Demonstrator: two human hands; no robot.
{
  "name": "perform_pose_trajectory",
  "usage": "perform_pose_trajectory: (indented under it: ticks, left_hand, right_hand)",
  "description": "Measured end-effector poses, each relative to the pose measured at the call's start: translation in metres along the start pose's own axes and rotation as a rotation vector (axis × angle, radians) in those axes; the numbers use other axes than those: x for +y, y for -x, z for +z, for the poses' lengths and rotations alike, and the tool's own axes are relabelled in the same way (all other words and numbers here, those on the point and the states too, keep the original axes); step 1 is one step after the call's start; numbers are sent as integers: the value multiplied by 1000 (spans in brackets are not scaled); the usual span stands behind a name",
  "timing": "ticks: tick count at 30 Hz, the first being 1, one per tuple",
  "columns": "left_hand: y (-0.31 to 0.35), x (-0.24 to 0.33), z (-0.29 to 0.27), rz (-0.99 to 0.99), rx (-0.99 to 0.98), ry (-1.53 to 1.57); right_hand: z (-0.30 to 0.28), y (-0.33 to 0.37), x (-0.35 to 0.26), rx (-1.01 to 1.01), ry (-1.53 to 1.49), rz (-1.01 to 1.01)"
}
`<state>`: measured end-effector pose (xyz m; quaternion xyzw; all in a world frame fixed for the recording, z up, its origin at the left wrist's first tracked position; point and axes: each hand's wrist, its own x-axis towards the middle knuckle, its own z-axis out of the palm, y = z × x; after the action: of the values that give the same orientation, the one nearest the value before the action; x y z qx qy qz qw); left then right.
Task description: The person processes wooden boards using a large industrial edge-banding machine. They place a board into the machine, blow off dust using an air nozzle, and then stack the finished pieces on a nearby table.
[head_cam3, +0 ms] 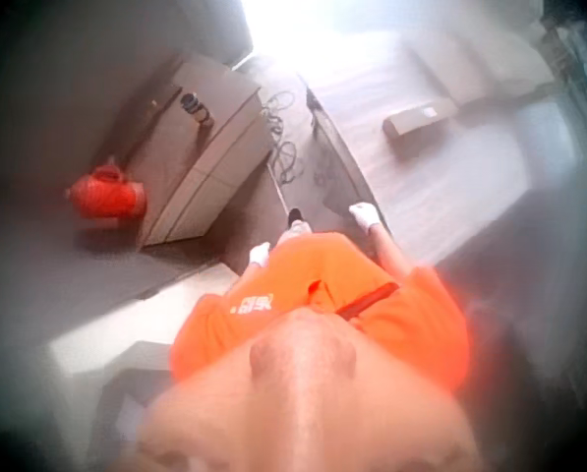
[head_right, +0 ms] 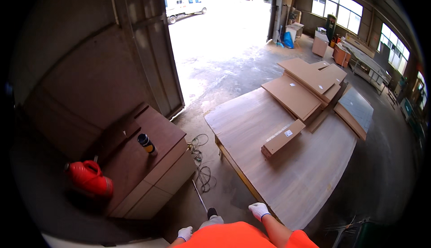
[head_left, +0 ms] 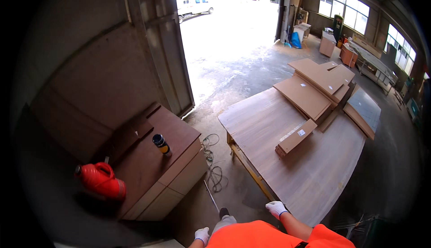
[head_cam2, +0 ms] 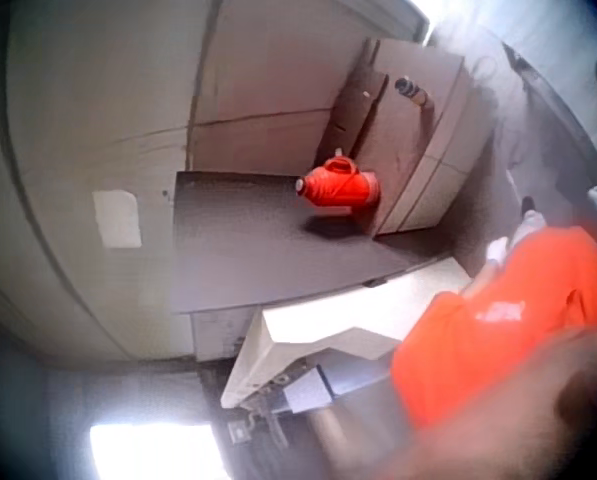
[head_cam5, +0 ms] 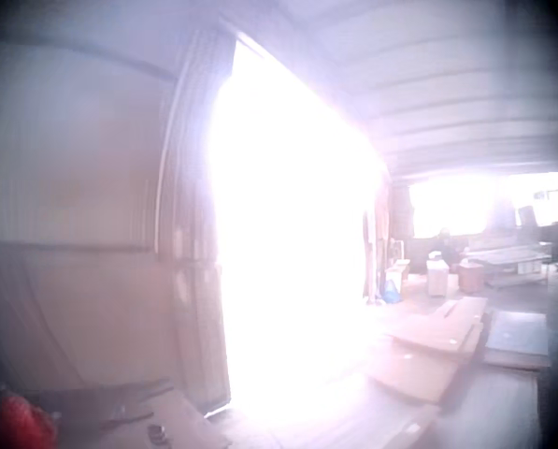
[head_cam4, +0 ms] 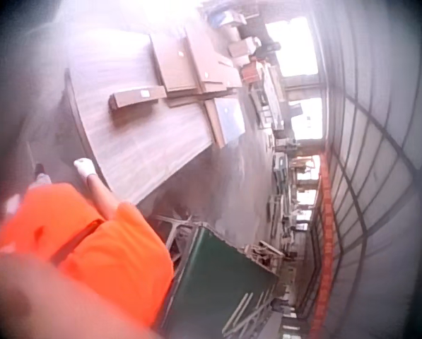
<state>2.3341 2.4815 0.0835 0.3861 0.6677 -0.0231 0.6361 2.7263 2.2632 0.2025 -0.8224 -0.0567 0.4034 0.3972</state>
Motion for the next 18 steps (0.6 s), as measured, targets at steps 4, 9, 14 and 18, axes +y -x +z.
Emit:
perform_pose_trajectory:
  ticks: [4, 9, 14, 18]
  left_hand:
    - [48, -134, -16, 245, 103, -663]
    - [140, -330, -9, -213, 143, -204]
    - [248, -450, -24, -190, 230, -212]
    - [284, -494, -58, -349, 368, 75]
  right_hand:
    - [52, 27, -55, -247, 511, -346]
    - [105, 72, 9, -383, 276, -344]
    - [148, 162, 102, -707, 345, -124]
    - [180, 216, 161, -815, 432, 160]
